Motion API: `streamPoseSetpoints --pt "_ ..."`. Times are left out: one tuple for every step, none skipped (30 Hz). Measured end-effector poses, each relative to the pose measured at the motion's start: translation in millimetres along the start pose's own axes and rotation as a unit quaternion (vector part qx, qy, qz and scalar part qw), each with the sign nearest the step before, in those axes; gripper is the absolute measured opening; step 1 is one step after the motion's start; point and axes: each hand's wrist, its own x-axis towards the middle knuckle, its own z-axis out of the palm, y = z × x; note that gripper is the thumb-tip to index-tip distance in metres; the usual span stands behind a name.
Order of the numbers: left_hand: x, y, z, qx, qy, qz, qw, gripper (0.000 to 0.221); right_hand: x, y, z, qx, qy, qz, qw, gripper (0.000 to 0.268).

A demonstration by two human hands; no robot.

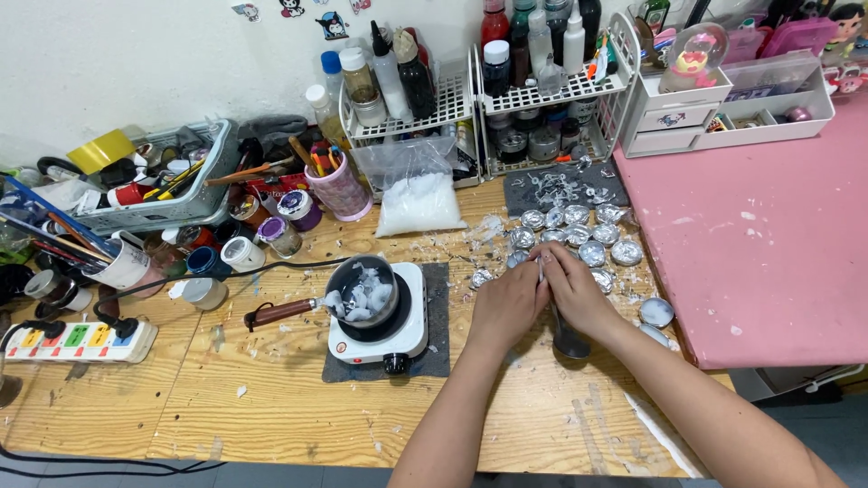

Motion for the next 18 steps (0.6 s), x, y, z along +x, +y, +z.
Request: streamPoseSetpoints --pt "1.0 0.0 -1.6 0.000 0.000 -0.001 1.000 0.025 -0.5 1.3 0.4 0.000 -0.001 0.000 1.000 0.028" --pt "2.0 -0.2 -3.2 -0.002 -0.016 -0.003 1.000 0.024 -0.9 2.7 0.9 0.001 0.001 -0.007 1.000 0.029" --pt "3.2 -0.3 -4.7 -0.004 -0.033 -0.005 0.999 0.024 -1.2 4.0 1.3 0.003 0.003 -0.014 1.000 0.030" --pt "3.2 -1.6 -2.8 -0.005 -0.032 -0.006 0.999 0.024 -1.3 4.5 1.5 0.003 0.002 -0.014 1.000 0.030" --pt "2.9 -2.9 -1.1 -0.001 -0.028 -0.005 1.000 0.024 -1.6 4.9 1.9 0.014 -0.001 -0.004 1.000 0.031" --pt "2.6 -4.1 0.7 0.002 -0.024 -0.005 1.000 0.024 -2.1 5.3 2.2 0.024 -0.004 0.007 1.000 0.031" --pt "1.8 -5.2 0.1 0.002 -0.023 -0.006 1.000 0.024 -2.0 7.6 1.9 0.024 -0.005 0.006 1.000 0.031" --pt "1.0 -6.2 -0.4 -0.014 -0.022 -0.010 1.000 0.024 -1.9 9.9 1.4 0.021 -0.008 0.004 1.000 0.032" --pt "1.1 -7.1 -1.3 -0.030 -0.021 -0.014 0.999 0.025 -1.1 11.9 0.4 0.018 -0.011 0.001 1.000 0.033" --pt "0.9 -5.6 -2.9 -0.029 -0.019 -0.014 0.999 0.025 -0.2 13.0 -0.2 0.018 -0.012 0.000 1.000 0.033" --pt "0.4 -4.2 -4.1 -0.031 -0.021 -0.017 0.999 0.026 0.3 14.4 -0.6 0.033 -0.021 -0.019 0.999 0.033" --pt "-0.1 -3.0 -5.2 -0.033 -0.023 -0.019 0.999 0.027 0.8 16.0 -0.9 0.048 -0.030 -0.038 0.998 0.033" --pt "-1.4 -3.7 -4.9 -0.034 -0.023 -0.020 0.999 0.027 0.6 17.8 -0.2 0.048 -0.031 -0.038 0.998 0.033" --pt "-2.6 -4.5 -4.6 -0.060 -0.001 -0.013 0.998 0.028 0.4 19.6 0.4 0.049 -0.027 -0.047 0.997 0.033" --pt "-3.3 -5.8 -4.7 -0.086 0.021 -0.005 0.996 0.029 1.1 21.4 1.3 0.051 -0.023 -0.058 0.997 0.033" --pt "-3.1 -5.7 -5.3 -0.086 0.021 -0.005 0.996 0.029 1.5 25.0 1.4 0.051 -0.024 -0.058 0.997 0.033" --pt "-3.6 -5.7 -5.9 -0.113 0.021 -0.011 0.993 0.032 1.2 28.6 2.2 0.065 -0.022 -0.051 0.996 0.033" --pt "-4.1 -5.6 -6.4 -0.139 0.021 -0.017 0.990 0.034 0.9 32.4 2.8 0.080 -0.019 -0.043 0.996 0.034"
